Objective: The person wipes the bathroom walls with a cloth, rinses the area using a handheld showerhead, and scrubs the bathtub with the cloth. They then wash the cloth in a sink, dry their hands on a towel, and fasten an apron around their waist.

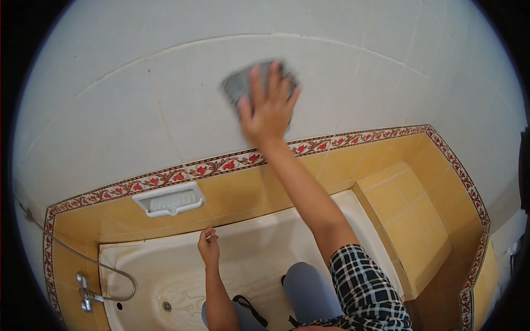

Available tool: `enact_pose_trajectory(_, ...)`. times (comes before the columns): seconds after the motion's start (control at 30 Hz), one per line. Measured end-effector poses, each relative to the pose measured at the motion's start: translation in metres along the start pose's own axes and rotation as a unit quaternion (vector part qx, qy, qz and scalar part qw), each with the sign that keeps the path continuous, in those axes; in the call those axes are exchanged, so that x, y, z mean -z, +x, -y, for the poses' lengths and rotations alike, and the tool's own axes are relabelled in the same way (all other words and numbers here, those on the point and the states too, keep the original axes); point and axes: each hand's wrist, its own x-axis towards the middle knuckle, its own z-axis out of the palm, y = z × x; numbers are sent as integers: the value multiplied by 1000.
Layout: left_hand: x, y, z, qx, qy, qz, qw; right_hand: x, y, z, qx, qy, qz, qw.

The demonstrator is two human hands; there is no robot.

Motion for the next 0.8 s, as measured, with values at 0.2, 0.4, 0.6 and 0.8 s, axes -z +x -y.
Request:
enact_pose_trajectory(0.2, 2, -10, -23, 2, 66, 33, 997, -2, -26, -32, -140, -9, -81, 987)
enact_pose_trajectory(0.4, 14, -5, -7, -8, 45, 25, 999, -43, -321, -33, -358, 32, -34, 932)
enact_pose_trajectory(0.6, 27, -2, -13, 23, 55, 8, 998, -44, -302, -27, -428, -7, -60, 902)
enact_pose_trajectory(0.8, 26, -2, -14, 26, 35, 5, 999, -41, -158, 47, -159, 3, -6, 987)
